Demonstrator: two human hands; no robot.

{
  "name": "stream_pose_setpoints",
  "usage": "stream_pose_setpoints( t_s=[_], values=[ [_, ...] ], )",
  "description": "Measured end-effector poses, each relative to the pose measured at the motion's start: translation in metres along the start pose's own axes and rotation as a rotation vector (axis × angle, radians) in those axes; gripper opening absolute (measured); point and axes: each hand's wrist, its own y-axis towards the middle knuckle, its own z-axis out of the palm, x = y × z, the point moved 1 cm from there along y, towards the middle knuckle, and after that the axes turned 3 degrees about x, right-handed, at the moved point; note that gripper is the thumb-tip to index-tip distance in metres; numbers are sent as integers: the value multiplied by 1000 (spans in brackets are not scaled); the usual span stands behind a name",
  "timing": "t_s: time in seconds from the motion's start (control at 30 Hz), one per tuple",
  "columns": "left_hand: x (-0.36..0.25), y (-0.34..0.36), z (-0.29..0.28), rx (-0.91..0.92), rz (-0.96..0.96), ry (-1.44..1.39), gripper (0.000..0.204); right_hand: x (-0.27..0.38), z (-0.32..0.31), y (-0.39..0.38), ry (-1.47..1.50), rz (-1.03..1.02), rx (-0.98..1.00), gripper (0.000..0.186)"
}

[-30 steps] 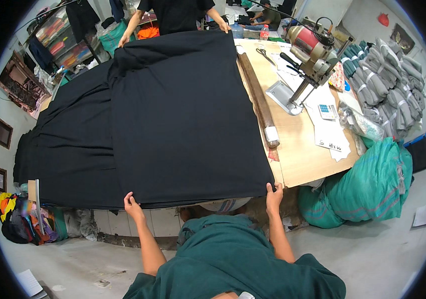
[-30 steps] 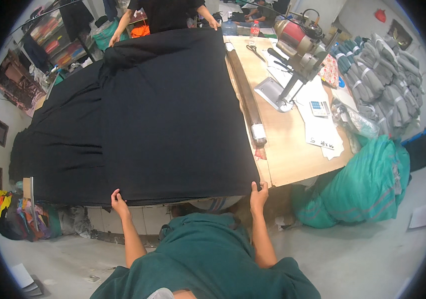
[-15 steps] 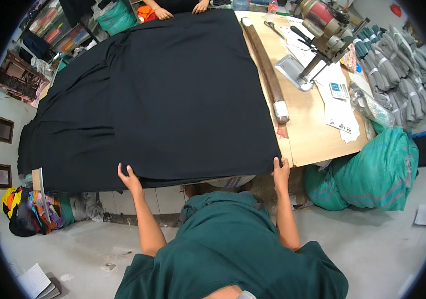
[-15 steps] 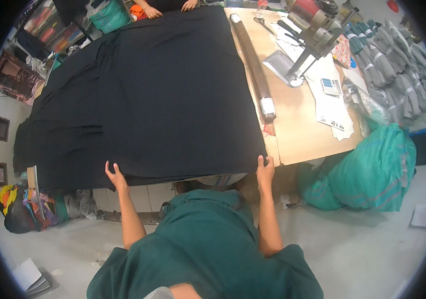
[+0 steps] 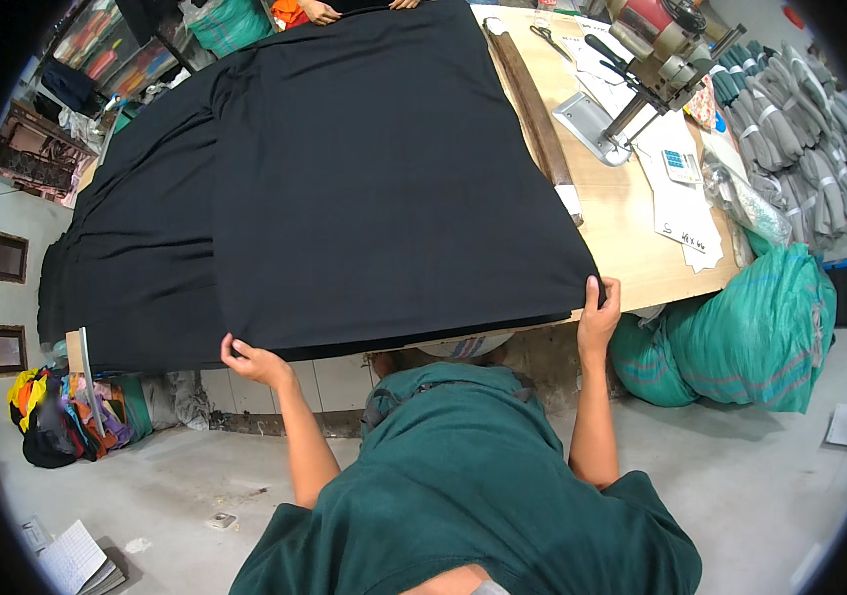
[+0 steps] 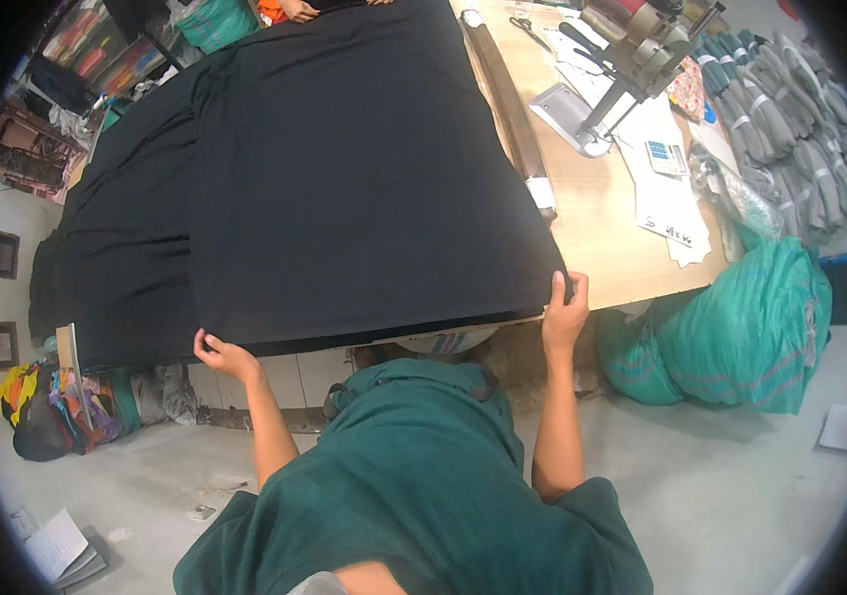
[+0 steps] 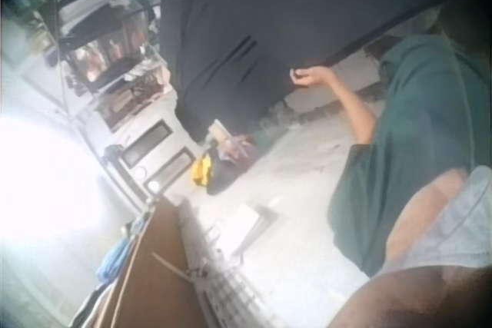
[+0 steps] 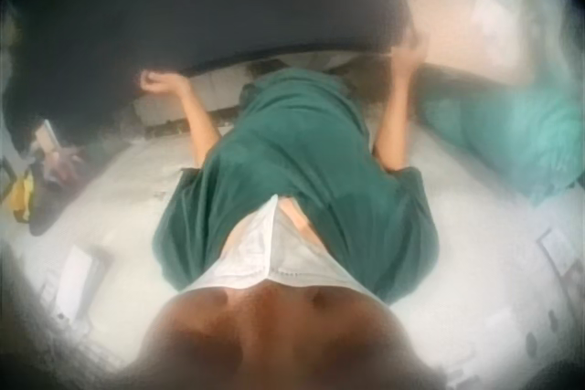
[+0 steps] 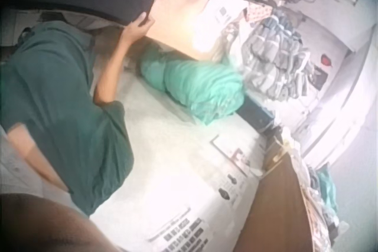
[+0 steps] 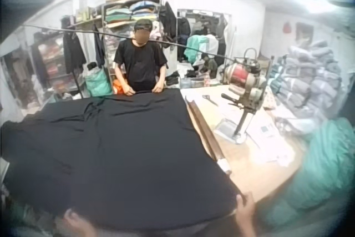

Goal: The person uses a rotary cutter and a long metal ruler to cut a large piece of black fabric on a table. They repeatedly align the ruler, cut the fabric, and fold the material to prepare for subsequent cuts.

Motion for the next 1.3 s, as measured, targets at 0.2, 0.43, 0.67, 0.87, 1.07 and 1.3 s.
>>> stream_pose_setpoints(
  t_s=[0.2, 0.43, 0.67, 0.87, 1.07, 1.3],
  values=[
    [74, -32, 9, -1, -242, 72, 27, -142, 18, -55, -60, 268, 134, 22],
    [116, -27, 0, 200, -368, -54, 30, -108, 24, -46, -170, 276, 81, 28],
    [118, -25, 2, 259, -399, 11, 31, -108, 24, -49, -108, 236, 19, 28],
    [127, -19, 4, 262, -416, -4, 32, -105, 25, -47, -153, 211, 28, 33],
    [114, -18, 14, 134, -612, -46, 34, -76, 20, -36, -272, 252, 170, 33],
    [95, -24, 18, 99, -619, -2, 35, -73, 18, -38, -285, 77, 61, 30]
  ],
)
